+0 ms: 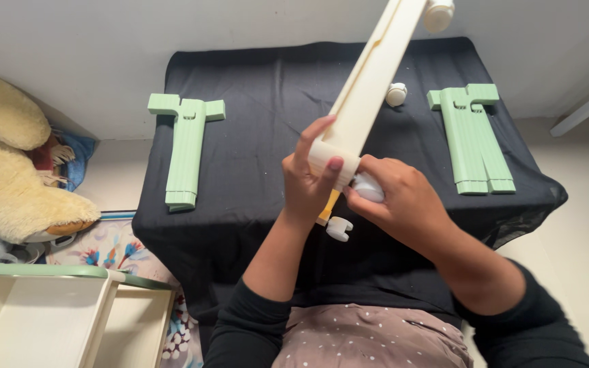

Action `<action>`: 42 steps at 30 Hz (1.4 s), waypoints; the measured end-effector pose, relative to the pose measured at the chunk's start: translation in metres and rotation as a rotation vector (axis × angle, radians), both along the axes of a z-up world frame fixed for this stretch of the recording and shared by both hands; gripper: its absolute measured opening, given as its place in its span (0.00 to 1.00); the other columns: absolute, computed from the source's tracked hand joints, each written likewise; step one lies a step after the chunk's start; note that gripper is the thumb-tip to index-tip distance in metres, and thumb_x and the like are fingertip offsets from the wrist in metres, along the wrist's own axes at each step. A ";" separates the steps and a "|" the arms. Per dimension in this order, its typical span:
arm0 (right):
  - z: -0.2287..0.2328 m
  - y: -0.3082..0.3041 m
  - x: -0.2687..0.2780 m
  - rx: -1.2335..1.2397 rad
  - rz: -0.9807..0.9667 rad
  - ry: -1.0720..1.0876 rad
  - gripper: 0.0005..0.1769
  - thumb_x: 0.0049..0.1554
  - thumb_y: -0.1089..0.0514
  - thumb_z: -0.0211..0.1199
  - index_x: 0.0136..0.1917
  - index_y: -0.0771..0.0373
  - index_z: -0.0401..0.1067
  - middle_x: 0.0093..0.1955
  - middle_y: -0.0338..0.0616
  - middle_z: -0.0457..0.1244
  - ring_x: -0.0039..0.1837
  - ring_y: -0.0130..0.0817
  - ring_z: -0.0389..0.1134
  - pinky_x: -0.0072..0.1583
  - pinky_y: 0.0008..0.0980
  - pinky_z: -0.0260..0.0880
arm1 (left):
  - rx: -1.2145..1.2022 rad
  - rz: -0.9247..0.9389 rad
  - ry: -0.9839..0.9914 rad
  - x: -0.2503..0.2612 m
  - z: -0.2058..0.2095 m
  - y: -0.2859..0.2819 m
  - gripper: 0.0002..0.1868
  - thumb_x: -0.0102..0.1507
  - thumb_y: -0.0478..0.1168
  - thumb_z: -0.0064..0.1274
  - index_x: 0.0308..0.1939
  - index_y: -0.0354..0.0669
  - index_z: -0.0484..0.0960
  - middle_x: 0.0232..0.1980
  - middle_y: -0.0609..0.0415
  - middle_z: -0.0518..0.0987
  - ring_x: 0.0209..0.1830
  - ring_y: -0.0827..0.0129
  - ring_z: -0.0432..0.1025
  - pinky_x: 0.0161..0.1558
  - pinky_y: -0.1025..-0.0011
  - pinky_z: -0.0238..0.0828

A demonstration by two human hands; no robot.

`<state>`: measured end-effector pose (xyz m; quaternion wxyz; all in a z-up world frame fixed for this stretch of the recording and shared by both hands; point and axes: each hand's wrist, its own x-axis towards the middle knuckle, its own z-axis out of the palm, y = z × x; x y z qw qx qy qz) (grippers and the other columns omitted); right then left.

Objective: The person disassembles a two-tier plastic rolling cart on a table. They remove the top frame, then detach the side supports and wheels from the bottom tray, placing the separated parts on the table.

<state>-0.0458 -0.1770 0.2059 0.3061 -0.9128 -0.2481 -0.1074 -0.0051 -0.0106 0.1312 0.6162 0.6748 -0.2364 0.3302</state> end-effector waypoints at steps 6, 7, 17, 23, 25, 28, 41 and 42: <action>0.003 -0.006 0.008 0.048 0.211 -0.120 0.13 0.53 0.54 0.66 0.49 0.62 0.73 0.40 0.48 0.66 0.46 0.45 0.68 0.63 0.48 0.63 | -0.020 -0.024 -0.036 0.005 -0.005 -0.003 0.29 0.73 0.61 0.49 0.69 0.46 0.72 0.46 0.48 0.85 0.45 0.68 0.84 0.48 0.72 0.84; 0.002 -0.006 0.009 0.095 0.272 -0.131 0.11 0.55 0.54 0.65 0.49 0.61 0.72 0.42 0.48 0.66 0.48 0.45 0.68 0.70 0.51 0.60 | -0.022 -0.044 -0.026 0.004 -0.006 -0.002 0.29 0.73 0.61 0.49 0.69 0.46 0.72 0.45 0.48 0.85 0.45 0.68 0.83 0.48 0.73 0.83; 0.002 -0.002 0.013 0.135 0.188 0.038 0.15 0.50 0.58 0.64 0.51 0.65 0.73 0.41 0.52 0.67 0.41 0.45 0.70 0.48 0.39 0.70 | -0.028 -0.117 0.007 0.010 -0.008 0.006 0.28 0.72 0.60 0.50 0.66 0.45 0.73 0.41 0.52 0.85 0.41 0.72 0.82 0.44 0.75 0.82; -0.001 -0.001 0.013 0.222 0.221 0.089 0.15 0.50 0.60 0.62 0.52 0.66 0.73 0.41 0.49 0.68 0.41 0.39 0.72 0.48 0.34 0.71 | -0.022 -0.122 0.000 0.010 -0.007 0.008 0.26 0.73 0.59 0.50 0.66 0.46 0.73 0.41 0.52 0.84 0.41 0.71 0.82 0.45 0.74 0.80; -0.004 -0.002 0.012 0.253 0.224 0.114 0.16 0.50 0.61 0.62 0.52 0.66 0.73 0.41 0.48 0.68 0.41 0.37 0.71 0.48 0.33 0.71 | -0.016 -0.126 0.002 0.009 -0.007 0.007 0.26 0.73 0.59 0.50 0.66 0.46 0.72 0.40 0.52 0.84 0.41 0.71 0.82 0.44 0.74 0.80; -0.009 -0.003 0.012 0.291 0.217 0.123 0.16 0.49 0.62 0.62 0.52 0.67 0.73 0.42 0.46 0.68 0.41 0.33 0.71 0.47 0.31 0.71 | -0.007 -0.128 0.009 0.010 -0.007 0.007 0.27 0.73 0.60 0.50 0.66 0.47 0.72 0.39 0.53 0.84 0.40 0.71 0.83 0.43 0.75 0.81; -0.018 -0.008 0.010 0.357 0.219 0.165 0.15 0.49 0.63 0.60 0.51 0.67 0.73 0.41 0.43 0.67 0.41 0.29 0.68 0.47 0.28 0.69 | 0.031 -0.092 -0.006 0.009 -0.009 0.003 0.28 0.73 0.62 0.47 0.66 0.48 0.72 0.38 0.53 0.85 0.40 0.70 0.84 0.43 0.74 0.83; -0.018 -0.008 0.010 0.354 0.208 0.169 0.15 0.49 0.63 0.60 0.51 0.67 0.73 0.41 0.43 0.67 0.41 0.29 0.68 0.47 0.28 0.69 | 0.031 -0.092 -0.010 0.010 -0.011 0.002 0.28 0.73 0.63 0.47 0.66 0.48 0.72 0.38 0.53 0.85 0.40 0.71 0.84 0.43 0.74 0.84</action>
